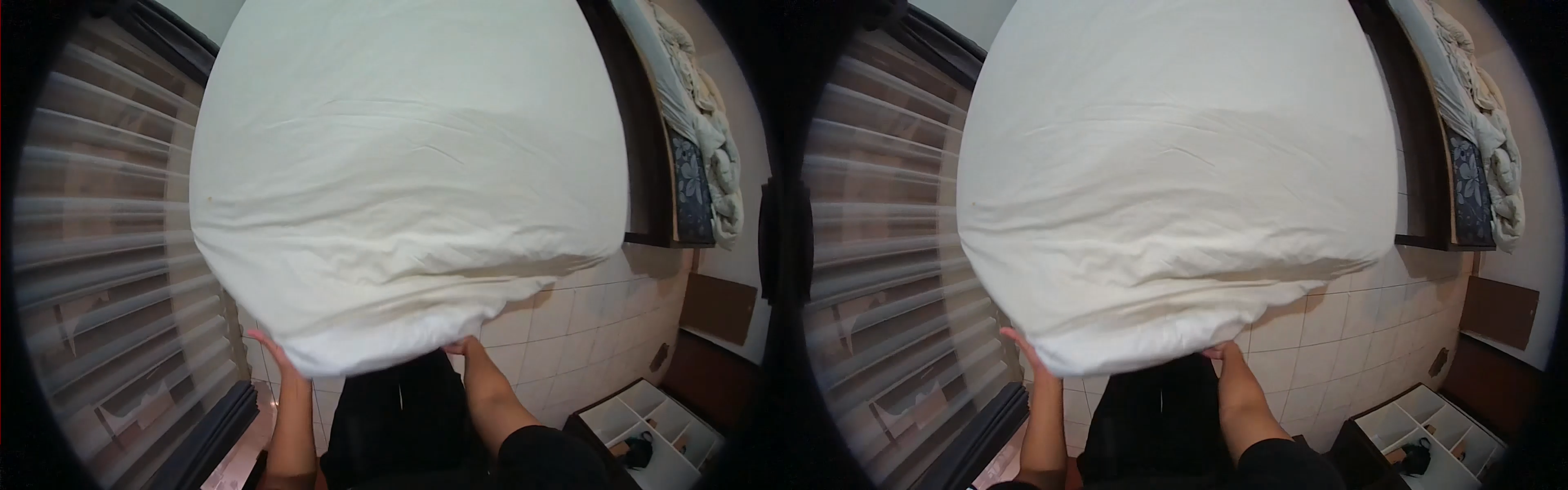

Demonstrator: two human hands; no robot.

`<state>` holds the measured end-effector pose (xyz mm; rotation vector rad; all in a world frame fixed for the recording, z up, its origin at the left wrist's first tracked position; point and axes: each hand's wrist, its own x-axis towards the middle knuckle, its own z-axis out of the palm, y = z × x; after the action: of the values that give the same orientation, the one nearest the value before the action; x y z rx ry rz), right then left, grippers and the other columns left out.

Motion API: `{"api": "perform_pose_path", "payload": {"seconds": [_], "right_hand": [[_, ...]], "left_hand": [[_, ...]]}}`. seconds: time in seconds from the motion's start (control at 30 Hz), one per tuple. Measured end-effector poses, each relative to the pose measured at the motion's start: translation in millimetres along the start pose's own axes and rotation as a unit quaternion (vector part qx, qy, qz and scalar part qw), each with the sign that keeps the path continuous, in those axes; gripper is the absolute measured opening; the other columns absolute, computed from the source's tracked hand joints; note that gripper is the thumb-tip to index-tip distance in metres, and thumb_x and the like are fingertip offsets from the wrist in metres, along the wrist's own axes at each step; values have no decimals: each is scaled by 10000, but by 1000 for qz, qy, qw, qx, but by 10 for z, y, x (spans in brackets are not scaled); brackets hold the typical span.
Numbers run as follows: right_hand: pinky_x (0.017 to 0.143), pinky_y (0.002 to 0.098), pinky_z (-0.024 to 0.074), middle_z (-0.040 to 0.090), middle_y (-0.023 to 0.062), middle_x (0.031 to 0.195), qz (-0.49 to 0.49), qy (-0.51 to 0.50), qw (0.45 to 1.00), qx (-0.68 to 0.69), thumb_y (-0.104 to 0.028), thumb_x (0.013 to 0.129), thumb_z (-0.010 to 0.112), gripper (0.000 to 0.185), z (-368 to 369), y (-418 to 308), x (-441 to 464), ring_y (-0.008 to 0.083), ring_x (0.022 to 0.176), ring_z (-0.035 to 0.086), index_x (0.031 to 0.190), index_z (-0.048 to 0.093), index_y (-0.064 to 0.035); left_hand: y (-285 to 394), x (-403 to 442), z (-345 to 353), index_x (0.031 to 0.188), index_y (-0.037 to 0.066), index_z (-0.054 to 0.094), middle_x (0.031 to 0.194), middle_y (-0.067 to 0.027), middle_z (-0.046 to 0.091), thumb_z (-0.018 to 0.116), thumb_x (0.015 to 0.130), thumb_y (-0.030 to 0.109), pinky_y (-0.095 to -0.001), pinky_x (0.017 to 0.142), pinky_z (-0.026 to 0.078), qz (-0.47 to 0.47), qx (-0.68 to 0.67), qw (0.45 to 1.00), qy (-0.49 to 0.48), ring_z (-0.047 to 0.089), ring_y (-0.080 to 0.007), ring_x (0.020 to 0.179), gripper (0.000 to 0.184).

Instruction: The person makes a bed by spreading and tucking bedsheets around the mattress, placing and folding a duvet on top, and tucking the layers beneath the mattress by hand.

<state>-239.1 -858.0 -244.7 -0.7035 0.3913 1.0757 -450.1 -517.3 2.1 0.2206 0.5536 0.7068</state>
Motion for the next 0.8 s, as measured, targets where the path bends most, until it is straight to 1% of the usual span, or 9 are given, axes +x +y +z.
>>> {"api": "perform_pose_path", "payload": {"seconds": [0.03, 0.07, 0.13, 0.2, 0.4, 0.53, 0.63, 0.8], "right_hand": [[1067, 490, 304, 405, 100, 1407, 1, 3, 1000, 7, -357, 801, 667, 685, -60, 95, 104, 300, 1281, 382, 1364, 381, -91], [1067, 489, 304, 406, 100, 1406, 3, 6, 1000, 14, -359, 803, 663, 683, -138, 194, 188, 300, 1280, 383, 1364, 381, -91], [1066, 488, 306, 406, 101, 1405, 4, 16, 999, 30, -365, 807, 656, 679, -325, 427, 321, 302, 1279, 384, 1364, 381, -91], [1065, 486, 307, 407, 101, 1404, 2, 24, 999, 47, -371, 810, 649, 676, -520, 695, 411, 303, 1277, 386, 1364, 381, -92], [1063, 482, 311, 410, 102, 1402, 19, 50, 996, 75, -387, 821, 628, 666, -954, 1479, 496, 307, 1271, 391, 1364, 381, -93], [1062, 479, 314, 412, 103, 1400, 32, 59, 994, 81, -399, 828, 614, 659, -986, 1713, 514, 309, 1267, 395, 1364, 381, -94], [1061, 477, 316, 413, 103, 1399, 36, 77, 993, 79, -407, 833, 603, 655, -887, 1722, 283, 311, 1265, 397, 1364, 381, -95], [1059, 474, 319, 415, 104, 1396, 20, 73, 994, 74, -421, 842, 585, 648, -501, 1534, 161, 314, 1260, 401, 1364, 381, -96]], "left_hand": [[85, -84, -114, 1405, 58, 297, 1418, -134, 361, 443, 879, 458, -482, 1052, 312, -14, 70, 992, 106, 378, -354, 1252, 677], [198, -189, -250, 1398, 57, 309, 1413, -135, 369, 443, 878, 466, -492, 1043, 320, -27, 139, 967, 211, 385, -358, 1246, 675], [446, -374, -241, 1385, 37, 323, 1388, -161, 390, 518, 827, 419, -510, 1020, 340, -91, 163, 976, 112, 395, -367, 1235, 704], [490, -524, -27, 1396, 24, 301, 1355, -179, 430, 545, 685, 357, -497, 1028, 347, 25, 158, 949, 271, 414, -395, 1220, 822], [499, -521, -37, 1374, 10, 325, 1330, -188, 446, 541, 691, 335, -494, 1018, 359, 14, 188, 945, 269, 435, -389, 1198, 787], [507, -516, -61, 1356, -2, 344, 1310, -195, 459, 538, 695, 317, -491, 1010, 369, 14, 200, 945, 260, 451, -384, 1181, 759], [508, -504, -94, 1343, -10, 359, 1295, -201, 469, 536, 698, 304, -490, 1004, 377, 2, 201, 945, 256, 464, -381, 1168, 738], [504, -482, -154, 1321, -24, 383, 1270, -209, 485, 532, 704, 281, -487, 995, 390, 1, 202, 956, 213, 485, -374, 1147, 704]]}}
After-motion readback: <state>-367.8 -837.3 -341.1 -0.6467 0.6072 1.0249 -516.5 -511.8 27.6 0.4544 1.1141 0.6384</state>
